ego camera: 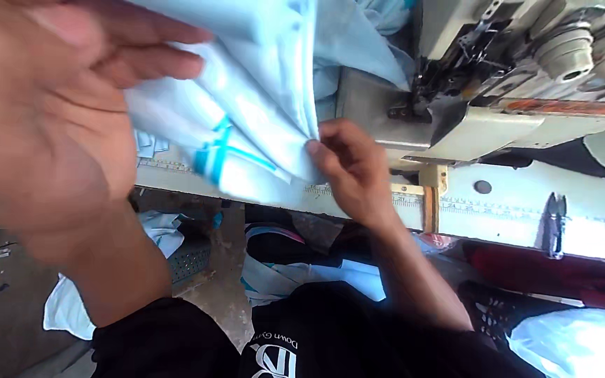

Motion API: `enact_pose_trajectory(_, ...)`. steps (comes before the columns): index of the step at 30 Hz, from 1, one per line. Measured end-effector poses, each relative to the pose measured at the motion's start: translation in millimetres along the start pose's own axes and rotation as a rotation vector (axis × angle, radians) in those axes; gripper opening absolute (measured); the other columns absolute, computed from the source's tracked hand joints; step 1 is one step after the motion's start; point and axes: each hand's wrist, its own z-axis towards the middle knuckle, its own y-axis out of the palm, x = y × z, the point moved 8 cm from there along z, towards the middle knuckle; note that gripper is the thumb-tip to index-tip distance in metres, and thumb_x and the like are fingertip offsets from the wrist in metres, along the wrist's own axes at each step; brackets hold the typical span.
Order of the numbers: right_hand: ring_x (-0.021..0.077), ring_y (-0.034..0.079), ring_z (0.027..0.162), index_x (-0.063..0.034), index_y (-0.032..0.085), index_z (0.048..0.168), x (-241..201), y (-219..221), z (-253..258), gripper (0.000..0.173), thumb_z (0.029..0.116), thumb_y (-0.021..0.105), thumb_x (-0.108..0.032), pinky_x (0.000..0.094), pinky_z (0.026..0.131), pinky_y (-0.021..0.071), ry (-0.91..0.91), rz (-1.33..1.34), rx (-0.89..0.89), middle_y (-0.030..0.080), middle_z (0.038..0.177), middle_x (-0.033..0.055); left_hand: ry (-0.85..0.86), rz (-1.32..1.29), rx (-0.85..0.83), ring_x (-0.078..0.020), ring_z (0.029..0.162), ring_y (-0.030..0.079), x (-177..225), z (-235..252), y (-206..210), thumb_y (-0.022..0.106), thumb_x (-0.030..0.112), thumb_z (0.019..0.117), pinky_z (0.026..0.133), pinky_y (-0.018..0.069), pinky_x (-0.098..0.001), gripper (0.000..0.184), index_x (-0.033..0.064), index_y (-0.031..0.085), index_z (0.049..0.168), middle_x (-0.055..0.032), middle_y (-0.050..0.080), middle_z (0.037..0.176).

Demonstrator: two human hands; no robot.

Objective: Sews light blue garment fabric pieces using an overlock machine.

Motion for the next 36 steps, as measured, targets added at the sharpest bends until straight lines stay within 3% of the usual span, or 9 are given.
enact_pose_trajectory(5,0.0067,0.055,0.051,-0.0037,0.063,0.115,9,-10,3,0.014,0.1037,0.059,-0.012,0.021,0.044,0.0478,0.125,-0.085,-0.141,0.062,0.072,0.0017,-0.263,0.277,0.235,-0.0151,0.082,0.076,-74,-20,-32,0.05,0.006,0.1025,0.073,0.0658,-0.0333,0.021,0.004,0.053,0.123,0.0013,0.075,0.098)
enact_pose_trajectory(7,0.0149,0.061,0.058,-0.0052,0.065,0.121,22,3,-3,0.021,0.1024,0.063,-0.014,0.0322,0.051,0.0539,0.157,-0.331,-0.195,0.067,0.078,0.0053,-0.519,0.425,0.228,-0.017,0.083,0.075,-136,-42,-35,0.057,0.016,0.1029,0.074,0.0658,-0.0367,0.046,-0.0009,0.041,0.142,-0.0064,0.072,0.104)
enact_pose_trajectory(9,0.0269,0.071,0.077,-0.0033,0.064,0.128,44,22,-17,0.028,0.1002,0.064,-0.01,0.0474,0.07,0.0604,0.224,-0.475,-0.287,0.072,0.095,0.0134,-0.69,0.557,0.11,-0.0246,0.102,0.073,-181,-66,-26,0.061,0.021,0.1019,0.087,0.0618,-0.0433,0.064,-0.0024,0.031,0.153,-0.0189,0.067,0.125)
enact_pose_trajectory(12,0.026,0.071,0.083,-0.0027,0.066,0.127,69,29,-31,0.029,0.0984,0.065,-0.007,0.0458,0.075,0.0605,0.253,-0.426,-0.242,0.072,0.101,0.0134,-0.559,0.79,-0.041,-0.0331,0.121,0.061,-165,-86,17,0.062,0.025,0.102,0.097,0.0525,-0.0504,0.041,-0.002,0.056,0.133,-0.0218,0.061,0.132)
enact_pose_trajectory(15,0.015,0.069,0.073,-0.0048,0.064,0.127,72,20,-36,0.029,0.0984,0.067,-0.009,0.0329,0.067,0.0597,0.267,-0.313,-0.173,0.072,0.094,0.0071,-0.414,0.879,-0.072,-0.0347,0.106,0.06,-142,-97,62,0.062,0.035,0.1013,0.087,0.0511,-0.0505,0.034,0.0011,0.067,0.1,-0.0188,0.063,0.107)
enact_pose_trajectory(19,0.0146,0.069,0.075,-0.0054,0.063,0.127,68,16,-35,0.028,0.0996,0.065,-0.008,0.0316,0.069,0.0596,0.257,-0.375,-0.17,0.072,0.096,0.0071,-0.492,0.945,-0.18,-0.0416,0.101,0.059,-173,-110,82,0.062,0.049,0.099,0.086,0.0486,-0.0574,0.052,-0.0013,0.064,0.113,-0.0215,0.062,0.106)
enact_pose_trajectory(23,0.0335,0.069,0.097,0.0016,0.068,0.12,50,22,-37,0.024,0.099,0.063,-0.009,0.0454,0.083,0.0582,0.108,-0.659,-0.057,0.069,0.106,0.0188,-0.507,0.918,-0.19,-0.0357,0.097,0.064,-180,-111,73,0.061,0.028,0.1011,0.084,0.0513,-0.0536,0.029,0.0009,0.066,0.109,-0.017,0.067,0.1)
enact_pose_trajectory(29,0.0349,0.069,0.084,0.0007,0.07,0.105,60,56,-10,0.025,0.0987,0.068,-0.024,0.0477,0.063,0.057,0.195,-0.727,-0.132,0.065,0.096,0.0181,-0.496,0.908,-0.171,-0.0311,0.091,0.066,-175,-105,65,0.056,0.009,0.0989,0.076,0.0551,-0.0487,0.017,0.0011,0.066,0.11,-0.0157,0.067,0.101)
enact_pose_trajectory(36,0.0371,0.069,0.089,0.0017,0.069,0.094,77,70,3,0.017,0.0949,0.067,-0.015,0.0502,0.065,0.0564,0.237,-0.795,-0.043,0.066,0.093,0.0188,-0.115,0.824,-0.272,-0.031,0.122,0.056,-159,-78,64,0.051,0.001,0.0892,0.1,0.0495,-0.0422,0.027,0.0024,0.07,0.108,-0.0139,0.063,0.127)
